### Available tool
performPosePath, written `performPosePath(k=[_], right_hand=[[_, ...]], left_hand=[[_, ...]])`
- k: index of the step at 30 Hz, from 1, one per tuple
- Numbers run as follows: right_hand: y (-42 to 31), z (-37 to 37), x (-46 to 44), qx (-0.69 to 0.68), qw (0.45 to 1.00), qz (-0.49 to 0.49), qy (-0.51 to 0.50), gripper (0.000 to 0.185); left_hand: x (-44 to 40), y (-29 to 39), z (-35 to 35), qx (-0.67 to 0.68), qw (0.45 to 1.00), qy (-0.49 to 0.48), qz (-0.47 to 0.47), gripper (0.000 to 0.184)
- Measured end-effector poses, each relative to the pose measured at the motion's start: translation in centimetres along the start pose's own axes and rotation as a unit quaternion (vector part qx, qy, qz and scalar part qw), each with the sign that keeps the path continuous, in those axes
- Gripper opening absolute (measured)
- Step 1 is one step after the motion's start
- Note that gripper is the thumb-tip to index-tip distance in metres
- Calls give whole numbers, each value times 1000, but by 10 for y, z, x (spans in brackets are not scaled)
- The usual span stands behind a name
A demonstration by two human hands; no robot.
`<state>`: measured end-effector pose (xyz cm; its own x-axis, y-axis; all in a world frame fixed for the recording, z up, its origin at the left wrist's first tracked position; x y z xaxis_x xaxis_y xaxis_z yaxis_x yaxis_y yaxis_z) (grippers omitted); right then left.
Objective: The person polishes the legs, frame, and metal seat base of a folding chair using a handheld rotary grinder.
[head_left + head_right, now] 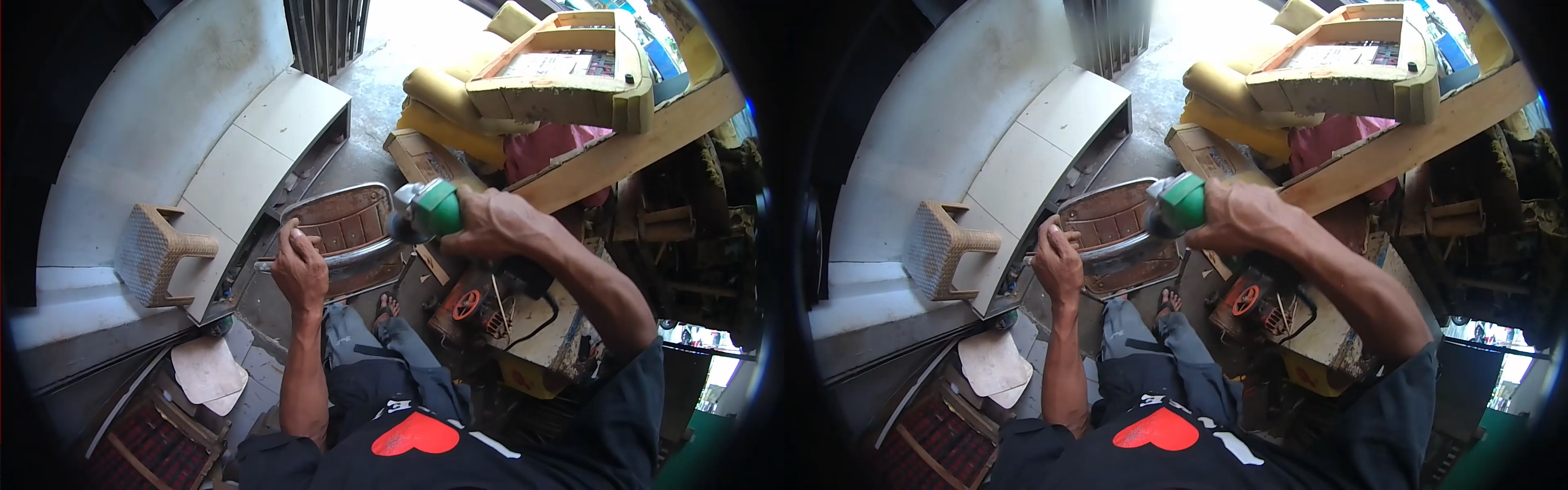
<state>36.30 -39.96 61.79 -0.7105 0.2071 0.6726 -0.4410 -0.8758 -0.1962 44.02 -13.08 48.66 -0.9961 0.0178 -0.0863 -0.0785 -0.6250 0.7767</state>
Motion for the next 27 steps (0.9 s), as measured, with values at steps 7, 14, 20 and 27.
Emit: performPosePath(k=[7,14,20,27], right_hand=[[81,-2,-13,-105,993,-50,-21,77],[74,-33,5,-43,995,16,92,65],[86,-55,17,-73,986,1,148,59],[89,-74,18,-156,972,-6,175,56]], left_hand=[[13,10,-3,-165,980,86,-74,23],[9,7,-7,-151,985,67,-51,17],[1,12,-11,-161,983,68,-59,16],[7,2,-8,-155,986,51,-15,17]])
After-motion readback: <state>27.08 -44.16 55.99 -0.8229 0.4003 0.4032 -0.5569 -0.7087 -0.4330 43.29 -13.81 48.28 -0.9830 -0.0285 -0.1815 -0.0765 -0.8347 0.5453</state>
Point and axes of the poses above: each hand's wrist, its own x-axis away from the middle knuckle, its own z-axis out of the back of the hand, y = z × x, the point moved 8 cm from there along -x, towards the middle knuckle, and after that the axes turned 6 degrees about -x, right-handed, at the moved point
